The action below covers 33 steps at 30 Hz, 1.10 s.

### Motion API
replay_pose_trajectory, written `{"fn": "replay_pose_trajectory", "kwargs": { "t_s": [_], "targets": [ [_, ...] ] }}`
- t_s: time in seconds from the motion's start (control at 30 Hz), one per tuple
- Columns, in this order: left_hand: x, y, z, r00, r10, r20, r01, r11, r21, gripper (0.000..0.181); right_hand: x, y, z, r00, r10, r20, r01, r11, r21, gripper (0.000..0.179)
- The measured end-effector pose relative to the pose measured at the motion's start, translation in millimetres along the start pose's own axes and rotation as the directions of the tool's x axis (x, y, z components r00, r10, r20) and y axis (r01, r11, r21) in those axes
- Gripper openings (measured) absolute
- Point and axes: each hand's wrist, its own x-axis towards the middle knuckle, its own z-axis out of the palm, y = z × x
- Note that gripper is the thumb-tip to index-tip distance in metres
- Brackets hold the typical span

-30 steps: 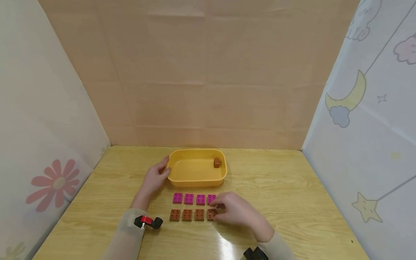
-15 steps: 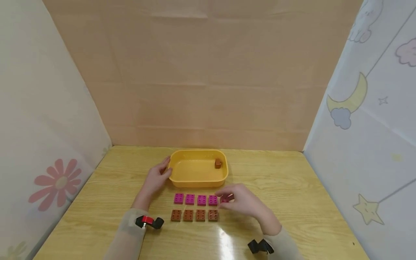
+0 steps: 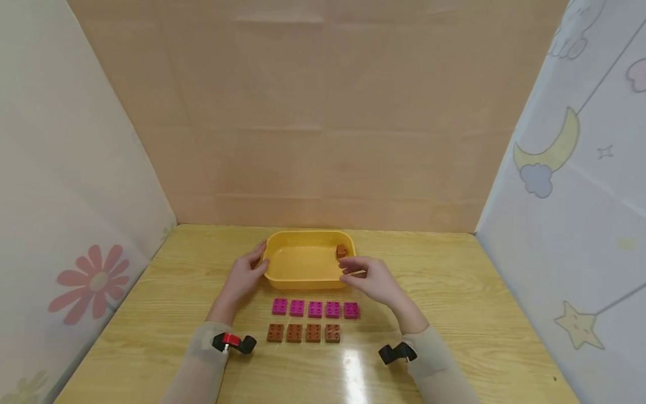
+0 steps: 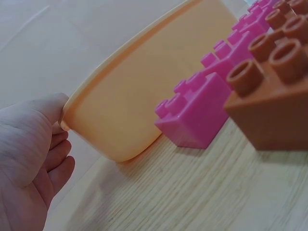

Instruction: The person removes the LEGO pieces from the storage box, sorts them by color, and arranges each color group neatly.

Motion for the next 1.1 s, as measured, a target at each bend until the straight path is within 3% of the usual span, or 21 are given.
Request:
{"fn": "replay_pose_trajectory", "kwargs": {
  "t_s": [0.3,0.53,0.77,1.0,1.1],
  "targets": [
    [0.4,2.6,0.6,1.0,0.012,-0.004,-0.012,1.0,-0.014,0.054,25.6,2.0,6.5,0.998,0.017,-0.061,-0.017,1.0,-0.012,0.042],
    [0.3,4.2,0.8,1.0,0.003,-0.007,-0.003,1.0,-0.013,0.055,42.8,3.3,14.1,0.994,-0.007,-0.113,-0.004,0.995,-0.101,0.044],
    [-0.3,5.2,-0.3,1.0,-0.004,-0.009,0.003,1.0,-0.021,0.055,65.8,7.1,15.4,0.995,-0.041,-0.09,0.008,0.942,-0.336,0.052],
    [-1.2,2.8,0.4,1.0,0.007,-0.013,-0.008,1.0,-0.011,0.054,79.8,8.7,14.9,0.999,0.031,-0.043,-0.045,0.923,-0.381,0.055],
    [-1.1,2.6,0.6,1.0,0.014,-0.016,-0.015,1.0,-0.017,0.054,84.5,6.5,15.4,0.998,0.054,-0.035,-0.064,0.902,-0.427,0.054]
  ]
}}
